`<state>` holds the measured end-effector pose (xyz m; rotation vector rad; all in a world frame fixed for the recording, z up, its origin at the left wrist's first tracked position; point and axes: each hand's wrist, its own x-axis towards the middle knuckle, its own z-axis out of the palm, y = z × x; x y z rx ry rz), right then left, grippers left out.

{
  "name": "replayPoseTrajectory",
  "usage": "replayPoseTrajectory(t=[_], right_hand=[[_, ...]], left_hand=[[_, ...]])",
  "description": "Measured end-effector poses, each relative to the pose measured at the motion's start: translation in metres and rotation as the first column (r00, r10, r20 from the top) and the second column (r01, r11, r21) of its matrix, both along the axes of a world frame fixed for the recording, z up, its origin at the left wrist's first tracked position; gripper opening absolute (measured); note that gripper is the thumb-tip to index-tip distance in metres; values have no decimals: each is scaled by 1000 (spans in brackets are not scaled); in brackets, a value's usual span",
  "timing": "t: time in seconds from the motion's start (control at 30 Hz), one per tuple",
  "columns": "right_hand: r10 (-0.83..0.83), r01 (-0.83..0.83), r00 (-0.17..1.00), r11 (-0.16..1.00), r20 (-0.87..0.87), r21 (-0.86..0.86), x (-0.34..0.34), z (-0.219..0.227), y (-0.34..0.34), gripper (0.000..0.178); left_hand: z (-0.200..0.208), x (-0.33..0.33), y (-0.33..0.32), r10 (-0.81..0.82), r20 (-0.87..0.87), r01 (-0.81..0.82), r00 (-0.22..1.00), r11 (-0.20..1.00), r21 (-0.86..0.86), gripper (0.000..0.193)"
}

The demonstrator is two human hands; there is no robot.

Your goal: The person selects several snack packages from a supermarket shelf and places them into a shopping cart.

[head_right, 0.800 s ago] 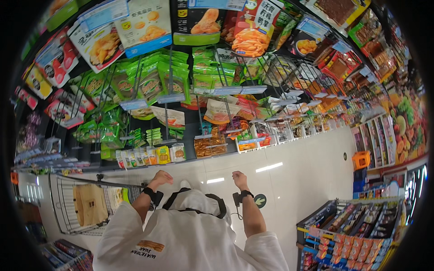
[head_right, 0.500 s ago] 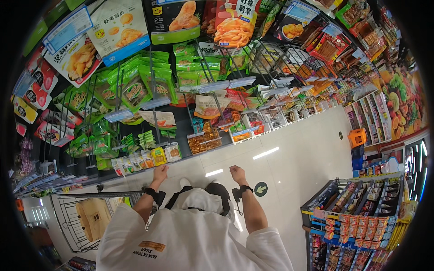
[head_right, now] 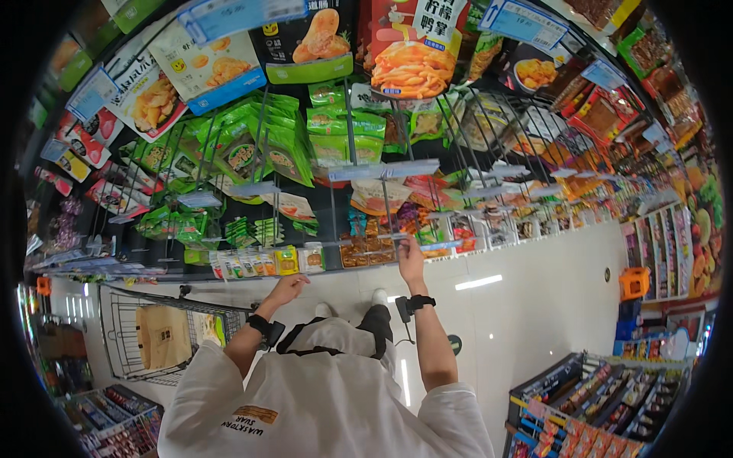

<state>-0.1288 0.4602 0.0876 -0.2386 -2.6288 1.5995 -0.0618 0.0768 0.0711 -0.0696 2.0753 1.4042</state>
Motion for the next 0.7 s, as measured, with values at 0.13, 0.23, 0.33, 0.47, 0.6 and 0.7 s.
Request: replayPoseTrajectory(t=[0.13, 0.23, 0.33, 0.47, 0.6, 0.7], right_hand=[[110, -102, 961, 994, -255, 44, -41, 32, -1, 56], [220, -255, 903, 966, -370, -48, -65, 45, 7, 72], [311, -325, 912, 945, -266, -10, -73, 38, 23, 64], [343, -336, 931, 939, -123, 78, -87, 32, 39, 45], [435, -397, 887, 890, -156, 224, -111, 50, 32, 42], [456, -397, 881, 858, -127, 326, -128, 39, 23, 45]], left_hand=[[35, -7, 29, -80, -238, 93, 968, 995, 46, 30], [54, -17, 56, -124, -210, 136, 970, 990, 42, 32], [62, -22, 84, -61, -171, 75, 983, 994, 77, 31], [64, -18, 114, -11, -236, 10, 972, 1000, -6, 29], [65, -12, 137, 43, -251, -52, 967, 998, -32, 28], [70, -2, 151, 78, -229, -92, 970, 994, -51, 27]])
